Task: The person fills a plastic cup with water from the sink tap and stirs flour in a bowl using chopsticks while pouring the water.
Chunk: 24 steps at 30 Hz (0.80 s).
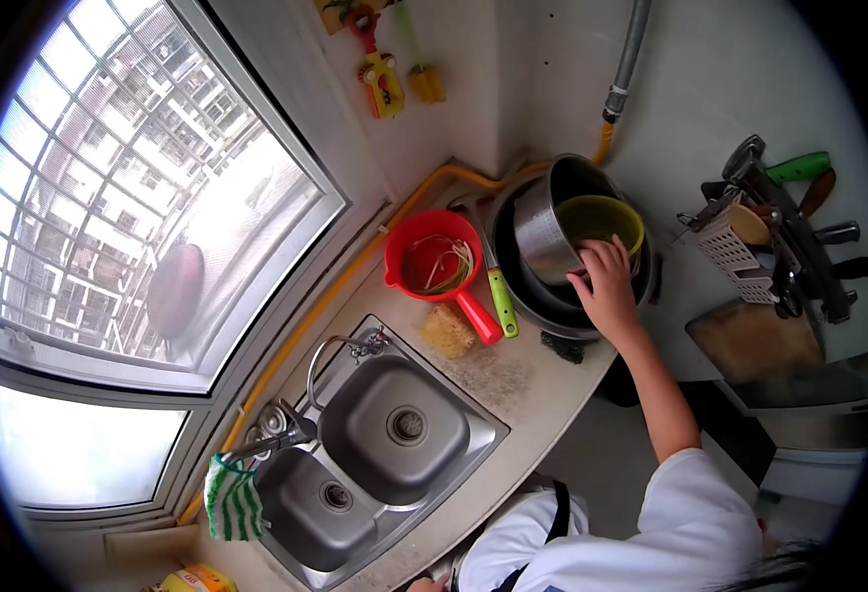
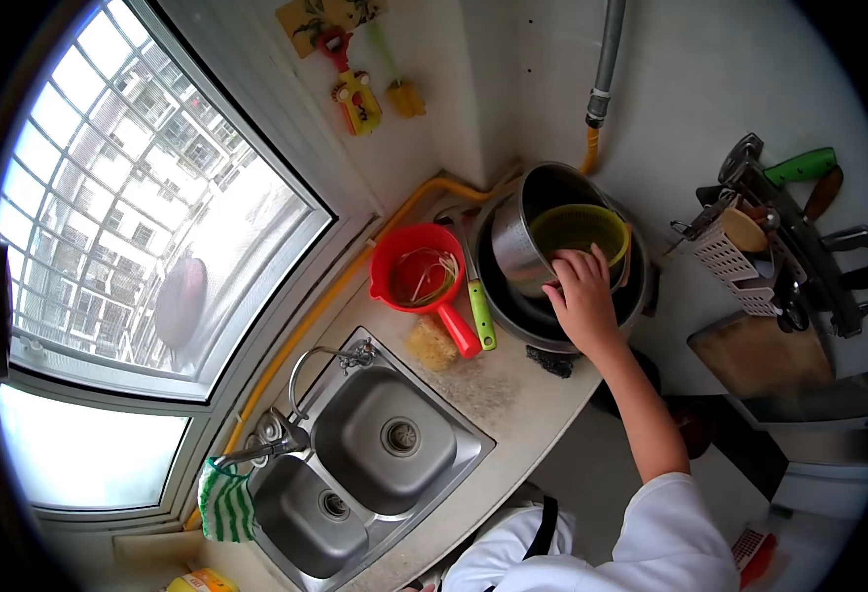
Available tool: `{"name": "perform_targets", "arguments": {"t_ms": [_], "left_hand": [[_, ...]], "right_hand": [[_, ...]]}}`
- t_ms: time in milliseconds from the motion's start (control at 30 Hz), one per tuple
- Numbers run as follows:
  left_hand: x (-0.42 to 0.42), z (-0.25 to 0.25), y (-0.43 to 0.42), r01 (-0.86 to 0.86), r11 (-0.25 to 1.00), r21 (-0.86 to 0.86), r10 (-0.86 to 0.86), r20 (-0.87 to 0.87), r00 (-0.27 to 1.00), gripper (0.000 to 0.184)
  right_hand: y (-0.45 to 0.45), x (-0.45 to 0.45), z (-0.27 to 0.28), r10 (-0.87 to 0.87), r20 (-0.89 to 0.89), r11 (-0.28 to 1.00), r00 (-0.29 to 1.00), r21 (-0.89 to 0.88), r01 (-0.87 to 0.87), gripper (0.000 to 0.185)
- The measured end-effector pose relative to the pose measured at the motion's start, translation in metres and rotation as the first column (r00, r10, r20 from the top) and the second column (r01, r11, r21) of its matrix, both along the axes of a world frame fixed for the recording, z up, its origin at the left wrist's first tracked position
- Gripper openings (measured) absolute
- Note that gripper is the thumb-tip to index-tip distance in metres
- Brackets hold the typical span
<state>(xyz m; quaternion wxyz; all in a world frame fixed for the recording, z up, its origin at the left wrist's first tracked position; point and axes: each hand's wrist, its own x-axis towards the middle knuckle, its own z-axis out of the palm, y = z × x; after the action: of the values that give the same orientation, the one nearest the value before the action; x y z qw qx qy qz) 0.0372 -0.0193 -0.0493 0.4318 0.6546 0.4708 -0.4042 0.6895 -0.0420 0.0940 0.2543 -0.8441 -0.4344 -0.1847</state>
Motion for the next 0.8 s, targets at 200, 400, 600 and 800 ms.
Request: {"name": "perform_targets", "arguments": {"t_ms": [200, 400, 600, 800], "left_hand": [[0.103, 0.056, 0.019, -0.031, 0.997, -0.072, 0.039, 0.121, 0.992, 0.068], [0.098, 0.041, 0.017, 0.017, 0.993, -0.115, -0.013, 0.037, 0.999, 0.069], [0.08, 0.059, 0.022, -0.304, 0.952, -0.044, 0.307, 0.13, 0.943, 0.056], [0.079, 0.08, 0.006, -0.378, 0.926, 0.018, 0.375, 0.091, 0.923, 0.061]], "right_hand": [[0.047, -0.061, 0.023, 0.243, -0.104, 0.948, 0.964, 0.235, -0.214, 0.027], [0.253, -0.002, -0.109, 0.21, -0.854, 0.902, 0.476, -0.02, -0.432, 0.017], [0.292, 0.027, -0.182, -0.213, -0.909, 0.707, 0.36, -0.397, -0.585, 0.021], [0.319, 0.06, -0.184, -0.378, -0.846, 0.722, 0.375, -0.523, -0.452, 0.029]]}}
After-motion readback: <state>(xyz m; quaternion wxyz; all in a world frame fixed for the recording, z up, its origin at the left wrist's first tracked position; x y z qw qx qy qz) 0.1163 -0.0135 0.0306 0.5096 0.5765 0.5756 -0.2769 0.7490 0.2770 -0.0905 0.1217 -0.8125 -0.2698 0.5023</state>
